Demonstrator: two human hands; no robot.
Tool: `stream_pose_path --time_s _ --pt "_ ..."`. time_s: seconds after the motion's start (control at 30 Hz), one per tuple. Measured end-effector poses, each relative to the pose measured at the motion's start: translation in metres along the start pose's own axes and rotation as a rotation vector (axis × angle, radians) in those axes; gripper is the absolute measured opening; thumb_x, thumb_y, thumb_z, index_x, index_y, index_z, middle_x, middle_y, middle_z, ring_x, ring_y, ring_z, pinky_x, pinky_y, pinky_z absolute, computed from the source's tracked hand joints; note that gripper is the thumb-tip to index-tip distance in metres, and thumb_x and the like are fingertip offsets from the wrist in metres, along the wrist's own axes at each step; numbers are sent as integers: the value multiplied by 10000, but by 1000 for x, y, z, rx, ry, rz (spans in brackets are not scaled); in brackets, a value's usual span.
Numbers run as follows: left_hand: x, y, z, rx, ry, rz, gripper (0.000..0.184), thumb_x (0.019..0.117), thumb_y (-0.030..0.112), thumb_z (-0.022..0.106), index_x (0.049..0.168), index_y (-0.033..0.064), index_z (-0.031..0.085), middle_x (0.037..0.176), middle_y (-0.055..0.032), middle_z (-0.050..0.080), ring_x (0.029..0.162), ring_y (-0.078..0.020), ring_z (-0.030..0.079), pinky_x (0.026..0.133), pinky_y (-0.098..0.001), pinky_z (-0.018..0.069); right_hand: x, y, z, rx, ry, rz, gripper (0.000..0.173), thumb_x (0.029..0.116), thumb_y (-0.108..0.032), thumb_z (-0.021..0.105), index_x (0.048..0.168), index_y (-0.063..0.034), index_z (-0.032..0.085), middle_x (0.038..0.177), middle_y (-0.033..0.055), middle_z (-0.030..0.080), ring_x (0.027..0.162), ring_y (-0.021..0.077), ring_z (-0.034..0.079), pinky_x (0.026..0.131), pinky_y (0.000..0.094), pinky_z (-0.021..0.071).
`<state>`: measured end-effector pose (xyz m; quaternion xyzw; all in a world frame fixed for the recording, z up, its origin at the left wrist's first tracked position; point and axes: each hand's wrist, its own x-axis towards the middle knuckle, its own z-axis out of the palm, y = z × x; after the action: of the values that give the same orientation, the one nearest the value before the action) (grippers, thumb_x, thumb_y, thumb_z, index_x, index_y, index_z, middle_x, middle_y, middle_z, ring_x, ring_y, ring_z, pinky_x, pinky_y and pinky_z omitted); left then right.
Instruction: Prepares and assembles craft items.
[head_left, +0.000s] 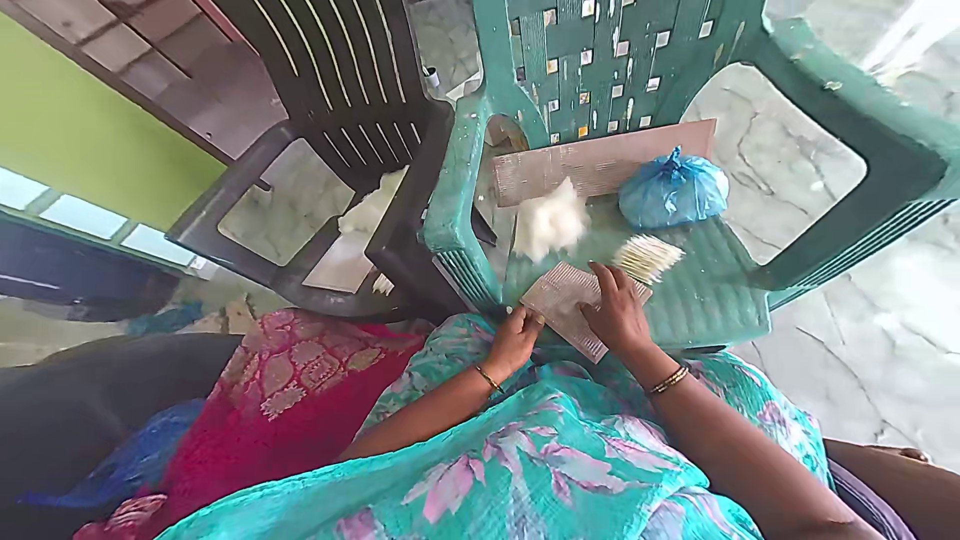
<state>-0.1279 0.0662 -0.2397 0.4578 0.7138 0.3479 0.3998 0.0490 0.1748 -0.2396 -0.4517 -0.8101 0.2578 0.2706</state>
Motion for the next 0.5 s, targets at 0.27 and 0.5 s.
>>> stream_pose_path --time_s 0.27,0.5 --pt "4 0 -5 144 -81 54 326 1076 224 516 1204 -55 627 1115 -202 667 1028 -241 646 955 -397 510 6 15 -13 -58 103 31 595 874 -165 804 1405 -33 571 1399 286 548 1289 506 513 1029 686 410" --pt "4 2 -3 194 -65 82 321 1061 213 547 1189 -64 648 1115 -220 683 1053 -284 664 985 -429 514 14 0 0 -239 -145 -208 465 1000 -149 631 1442 -31 548 1497 223 520 1427 420 448 1120 649 366"
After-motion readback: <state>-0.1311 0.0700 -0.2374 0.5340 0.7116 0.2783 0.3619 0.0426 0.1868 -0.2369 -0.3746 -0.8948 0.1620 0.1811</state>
